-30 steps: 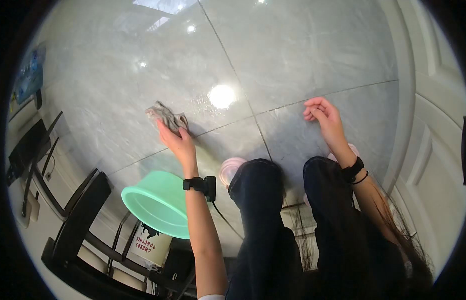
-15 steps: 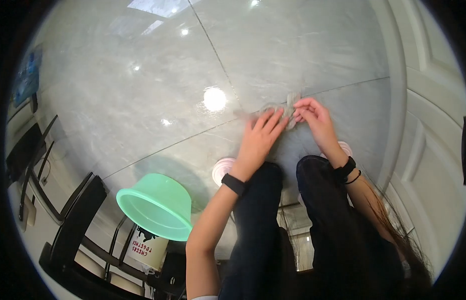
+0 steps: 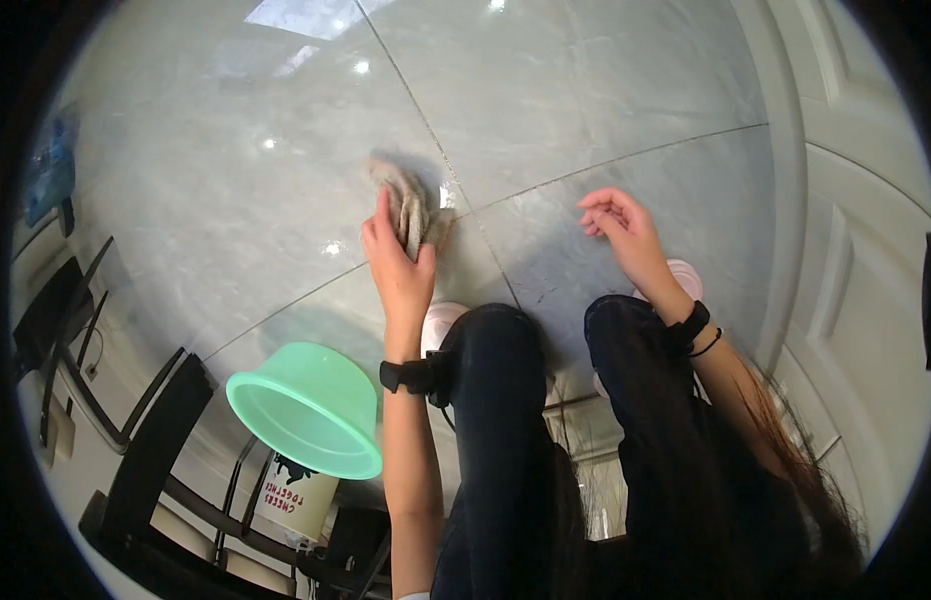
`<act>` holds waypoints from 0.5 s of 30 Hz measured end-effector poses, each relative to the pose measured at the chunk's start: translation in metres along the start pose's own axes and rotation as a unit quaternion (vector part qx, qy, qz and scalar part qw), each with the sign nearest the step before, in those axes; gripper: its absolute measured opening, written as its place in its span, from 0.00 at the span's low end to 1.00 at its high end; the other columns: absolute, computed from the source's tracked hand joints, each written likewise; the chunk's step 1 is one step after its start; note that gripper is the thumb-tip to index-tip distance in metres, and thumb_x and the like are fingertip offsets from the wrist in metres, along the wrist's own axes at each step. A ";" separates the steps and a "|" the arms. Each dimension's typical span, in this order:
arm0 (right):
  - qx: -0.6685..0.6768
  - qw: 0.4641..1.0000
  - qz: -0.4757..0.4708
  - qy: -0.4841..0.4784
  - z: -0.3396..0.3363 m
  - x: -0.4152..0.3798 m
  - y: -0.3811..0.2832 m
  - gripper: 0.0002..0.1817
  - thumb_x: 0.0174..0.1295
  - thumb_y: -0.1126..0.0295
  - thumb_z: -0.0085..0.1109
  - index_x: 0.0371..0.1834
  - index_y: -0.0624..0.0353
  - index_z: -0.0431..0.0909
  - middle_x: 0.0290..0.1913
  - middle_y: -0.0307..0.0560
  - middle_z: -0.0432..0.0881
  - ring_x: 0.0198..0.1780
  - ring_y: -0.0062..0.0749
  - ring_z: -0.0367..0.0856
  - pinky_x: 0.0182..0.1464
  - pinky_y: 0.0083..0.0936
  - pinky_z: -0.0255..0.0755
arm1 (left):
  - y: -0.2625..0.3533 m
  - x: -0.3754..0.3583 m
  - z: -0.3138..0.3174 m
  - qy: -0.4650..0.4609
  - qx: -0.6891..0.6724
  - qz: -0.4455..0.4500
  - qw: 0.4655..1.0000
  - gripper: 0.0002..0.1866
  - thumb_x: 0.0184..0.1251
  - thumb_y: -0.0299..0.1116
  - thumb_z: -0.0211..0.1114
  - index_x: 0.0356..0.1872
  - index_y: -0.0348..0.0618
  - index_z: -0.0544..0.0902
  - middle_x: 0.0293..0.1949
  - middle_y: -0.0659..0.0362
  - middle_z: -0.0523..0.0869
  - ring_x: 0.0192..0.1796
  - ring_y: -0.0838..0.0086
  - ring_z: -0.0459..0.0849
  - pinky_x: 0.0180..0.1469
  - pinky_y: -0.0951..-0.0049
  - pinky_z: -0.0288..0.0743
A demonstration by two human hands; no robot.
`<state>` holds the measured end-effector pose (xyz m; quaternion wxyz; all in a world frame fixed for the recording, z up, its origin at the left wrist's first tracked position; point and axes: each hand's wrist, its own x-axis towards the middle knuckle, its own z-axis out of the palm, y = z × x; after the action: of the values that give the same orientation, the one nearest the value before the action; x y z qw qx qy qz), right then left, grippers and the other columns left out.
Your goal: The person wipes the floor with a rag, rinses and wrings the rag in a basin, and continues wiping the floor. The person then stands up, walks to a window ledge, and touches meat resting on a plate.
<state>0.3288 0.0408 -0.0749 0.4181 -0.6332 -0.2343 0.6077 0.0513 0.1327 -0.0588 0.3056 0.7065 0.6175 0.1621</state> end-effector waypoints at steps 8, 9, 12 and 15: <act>-0.001 1.000 -0.003 0.005 0.001 -0.010 0.000 0.08 0.69 0.75 0.50 0.46 0.64 0.77 0.36 0.39 0.80 0.38 0.20 0.77 0.44 0.18 0.73 | 0.026 -0.044 0.032 -0.219 0.075 0.122 0.965 0.35 0.47 0.15 0.61 0.62 0.49 0.74 0.49 0.50 0.75 0.52 0.52 0.74 0.53 0.58 0.74; 0.001 1.000 -0.005 0.003 0.003 -0.012 0.001 0.08 0.69 0.75 0.50 0.46 0.64 0.77 0.36 0.39 0.80 0.38 0.20 0.77 0.44 0.18 0.73 | 0.033 -0.049 0.036 -0.246 0.082 0.164 0.952 0.32 0.48 0.15 0.60 0.60 0.49 0.75 0.48 0.51 0.75 0.51 0.52 0.74 0.51 0.57 0.75; 0.005 1.000 -0.020 0.000 0.005 -0.022 0.004 0.08 0.69 0.75 0.51 0.46 0.64 0.77 0.36 0.39 0.80 0.38 0.19 0.77 0.44 0.18 0.73 | 0.048 -0.066 0.047 -0.304 0.063 0.204 0.928 0.31 0.47 0.15 0.62 0.58 0.48 0.75 0.45 0.52 0.75 0.50 0.52 0.75 0.50 0.57 0.76; 0.003 0.999 -0.033 0.003 0.003 -0.027 0.005 0.08 0.69 0.75 0.51 0.46 0.64 0.77 0.36 0.39 0.80 0.38 0.19 0.78 0.44 0.18 0.73 | 0.044 -0.070 0.051 -0.310 -0.030 0.205 0.928 0.28 0.44 0.16 0.65 0.52 0.46 0.77 0.44 0.54 0.76 0.50 0.53 0.76 0.49 0.58 0.75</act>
<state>0.3211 0.0171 -0.0638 0.4406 -0.6260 -0.2523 0.5919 0.1029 0.0506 -0.0597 0.4629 0.8231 0.3289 0.0121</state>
